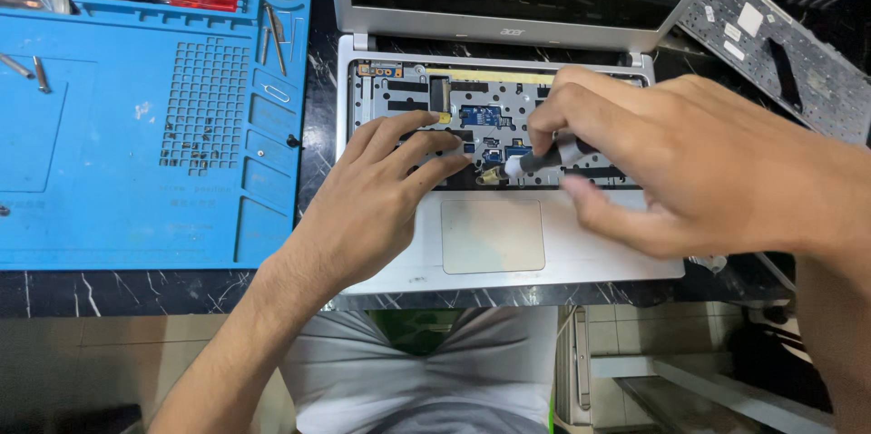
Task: The person applies a substance from a tube onto the internal metal frame of a disassembled laptop. They then use a yellow plastic pry tool to work along the edges of the laptop's screen and body.
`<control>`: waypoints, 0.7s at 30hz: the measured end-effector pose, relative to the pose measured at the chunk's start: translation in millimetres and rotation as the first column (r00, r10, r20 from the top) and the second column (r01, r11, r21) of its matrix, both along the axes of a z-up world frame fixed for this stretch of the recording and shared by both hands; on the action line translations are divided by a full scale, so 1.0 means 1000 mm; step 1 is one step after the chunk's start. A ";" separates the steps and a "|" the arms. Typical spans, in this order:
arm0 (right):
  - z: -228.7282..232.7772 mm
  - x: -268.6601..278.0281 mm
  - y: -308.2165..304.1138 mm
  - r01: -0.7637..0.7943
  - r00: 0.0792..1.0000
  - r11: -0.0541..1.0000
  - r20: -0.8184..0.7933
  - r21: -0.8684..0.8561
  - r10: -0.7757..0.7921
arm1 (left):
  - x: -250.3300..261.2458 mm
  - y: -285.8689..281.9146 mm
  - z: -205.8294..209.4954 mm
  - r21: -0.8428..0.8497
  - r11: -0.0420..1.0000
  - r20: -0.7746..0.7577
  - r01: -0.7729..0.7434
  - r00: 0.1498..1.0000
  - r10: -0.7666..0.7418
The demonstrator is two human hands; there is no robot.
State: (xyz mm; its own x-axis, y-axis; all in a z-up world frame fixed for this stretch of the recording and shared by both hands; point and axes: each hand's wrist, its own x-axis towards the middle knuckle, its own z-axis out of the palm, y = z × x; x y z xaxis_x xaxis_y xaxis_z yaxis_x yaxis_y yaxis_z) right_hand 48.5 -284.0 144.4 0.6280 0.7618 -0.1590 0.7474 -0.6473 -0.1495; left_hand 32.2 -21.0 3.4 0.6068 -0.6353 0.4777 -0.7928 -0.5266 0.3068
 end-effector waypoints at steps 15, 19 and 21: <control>0.004 0.003 0.004 0.025 1.000 0.998 -0.019 0.051 -0.024 | -0.001 0.001 0.000 -0.009 1.000 0.017 -0.004 1.000 0.004; -0.001 0.002 0.007 0.107 0.984 0.994 0.147 -0.025 -0.102 | 0.000 0.001 0.000 -0.003 1.000 0.025 0.002 1.000 -0.002; -0.003 0.005 0.006 0.041 0.994 0.993 0.096 0.110 -0.051 | -0.001 0.002 0.000 -0.004 1.000 0.008 -0.004 1.000 0.004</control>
